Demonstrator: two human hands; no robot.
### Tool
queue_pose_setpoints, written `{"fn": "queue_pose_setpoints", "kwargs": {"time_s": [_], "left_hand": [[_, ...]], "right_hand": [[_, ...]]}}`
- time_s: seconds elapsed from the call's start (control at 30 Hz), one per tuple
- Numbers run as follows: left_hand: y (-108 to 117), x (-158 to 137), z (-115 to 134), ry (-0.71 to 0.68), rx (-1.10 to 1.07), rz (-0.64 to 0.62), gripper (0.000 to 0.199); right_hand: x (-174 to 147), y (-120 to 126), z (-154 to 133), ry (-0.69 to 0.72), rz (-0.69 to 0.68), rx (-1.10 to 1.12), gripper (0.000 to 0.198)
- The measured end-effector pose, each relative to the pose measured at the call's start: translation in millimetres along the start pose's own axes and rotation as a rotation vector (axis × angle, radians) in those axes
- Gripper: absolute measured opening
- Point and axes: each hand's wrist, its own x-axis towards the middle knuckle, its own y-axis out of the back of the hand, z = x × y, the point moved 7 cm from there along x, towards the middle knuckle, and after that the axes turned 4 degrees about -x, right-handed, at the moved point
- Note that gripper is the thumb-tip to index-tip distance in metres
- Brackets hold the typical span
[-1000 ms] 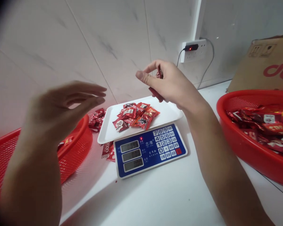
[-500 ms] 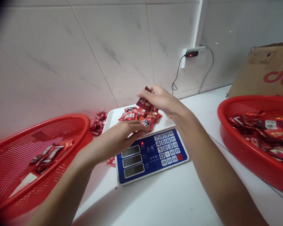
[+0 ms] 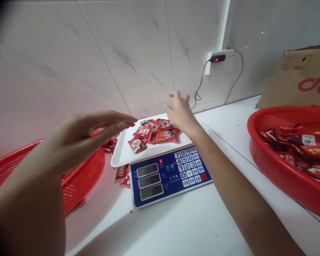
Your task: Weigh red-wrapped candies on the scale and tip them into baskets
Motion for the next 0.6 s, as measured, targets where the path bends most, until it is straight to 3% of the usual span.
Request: {"fn": "queue_pose_setpoints", "kwargs": {"time_s": [0.1, 0.27, 0.6], "left_hand": [[4.1, 0.3, -1.9, 0.007, 0.029, 0.049, 0.019], [-4.1, 4.2, -2.5, 0.014, 0.027, 0.025, 0.019], [-3.9, 3.8, -2.2, 0.021, 0.032, 0.022, 0.020]], "right_hand": [[-1.9, 17.9, -11.1, 0.091, 0.067, 0.114, 0.033], [-13.4, 37.5, -27.4, 0.174, 0.083, 0.184, 0.030], [-18.5, 38.2, -40.3, 0.201, 0.088, 0.168, 0.028]]}}
